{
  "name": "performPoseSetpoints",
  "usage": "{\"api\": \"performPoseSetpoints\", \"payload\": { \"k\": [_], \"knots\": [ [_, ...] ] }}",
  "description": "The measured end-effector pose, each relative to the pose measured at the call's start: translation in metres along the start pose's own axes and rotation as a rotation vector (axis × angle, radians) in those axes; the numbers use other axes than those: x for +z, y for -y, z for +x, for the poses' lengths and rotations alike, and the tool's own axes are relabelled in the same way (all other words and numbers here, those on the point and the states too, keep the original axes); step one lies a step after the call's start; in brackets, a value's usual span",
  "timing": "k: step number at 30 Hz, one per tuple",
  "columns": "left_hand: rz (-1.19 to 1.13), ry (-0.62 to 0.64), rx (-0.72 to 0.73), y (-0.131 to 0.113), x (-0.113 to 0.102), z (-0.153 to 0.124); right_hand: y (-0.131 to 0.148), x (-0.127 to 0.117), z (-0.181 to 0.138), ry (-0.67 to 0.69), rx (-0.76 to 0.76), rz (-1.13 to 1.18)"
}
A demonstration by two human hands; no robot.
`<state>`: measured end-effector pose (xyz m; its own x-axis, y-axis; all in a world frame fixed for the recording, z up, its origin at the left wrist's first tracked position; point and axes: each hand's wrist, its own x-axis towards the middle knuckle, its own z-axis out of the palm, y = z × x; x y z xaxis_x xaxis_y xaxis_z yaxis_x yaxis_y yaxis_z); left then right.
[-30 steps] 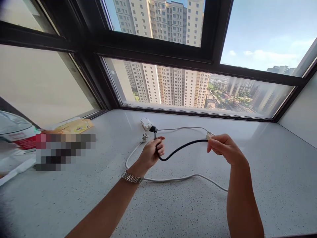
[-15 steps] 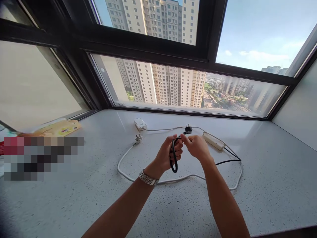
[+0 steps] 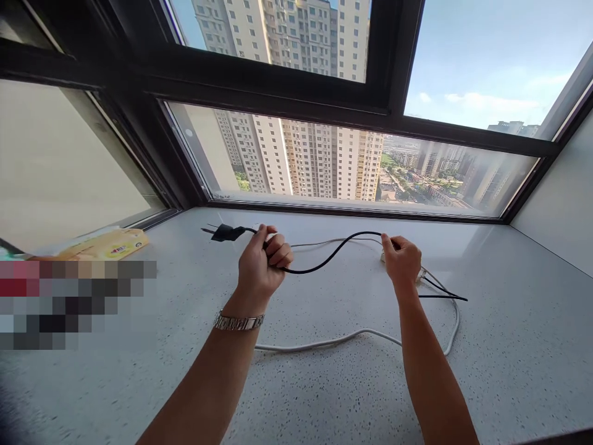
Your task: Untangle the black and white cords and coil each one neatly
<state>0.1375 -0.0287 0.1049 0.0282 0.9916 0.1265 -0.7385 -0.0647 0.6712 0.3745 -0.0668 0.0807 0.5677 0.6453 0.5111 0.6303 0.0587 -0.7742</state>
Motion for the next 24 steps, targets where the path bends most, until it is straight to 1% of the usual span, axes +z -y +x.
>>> {"api": "performPoseSetpoints", "payload": {
  "k": [1,3,5,7,9,12,14,16,18,20,22,23,24],
  "knots": [
    [0.078,0.018,0.002,0.003,0.001,-0.002,0.002,0.001,-0.003,-0.04,-0.036,-0.088],
    [0.242,0.077,-0.007,0.014,0.006,-0.006,0.008,0.005,-0.011,-0.07,-0.09,-0.235],
    [0.362,0.163,-0.047,0.029,0.012,-0.012,0.017,0.01,-0.022,-0.049,-0.137,-0.31],
    [0.423,0.229,-0.103,0.045,0.018,-0.019,0.028,0.013,-0.033,-0.015,-0.192,-0.314],
    [0.438,0.234,-0.13,0.059,0.023,-0.026,0.039,0.016,-0.045,0.056,-0.276,-0.278],
    [0.391,0.223,-0.114,0.069,0.026,-0.033,0.054,0.017,-0.062,0.27,-0.407,-0.231],
    [0.348,0.247,-0.124,0.07,0.027,-0.035,0.06,0.017,-0.071,0.394,-0.446,-0.221],
    [0.34,0.25,-0.133,0.068,0.027,-0.034,0.061,0.02,-0.077,0.465,-0.47,-0.184],
    [0.356,0.178,-0.095,0.064,0.027,-0.03,0.058,0.025,-0.08,0.474,-0.479,-0.063],
    [0.337,0.086,-0.037,0.057,0.027,-0.024,0.052,0.033,-0.081,0.401,-0.447,0.122],
    [0.251,0.054,-0.004,0.043,0.026,-0.018,0.046,0.041,-0.078,0.344,-0.368,0.247],
    [0.184,0.064,0.005,0.034,0.025,-0.016,0.042,0.044,-0.076,0.376,-0.323,0.259],
    [0.111,0.081,0.017,0.022,0.023,-0.015,0.038,0.046,-0.072,0.472,-0.282,0.239]
  ]
}}
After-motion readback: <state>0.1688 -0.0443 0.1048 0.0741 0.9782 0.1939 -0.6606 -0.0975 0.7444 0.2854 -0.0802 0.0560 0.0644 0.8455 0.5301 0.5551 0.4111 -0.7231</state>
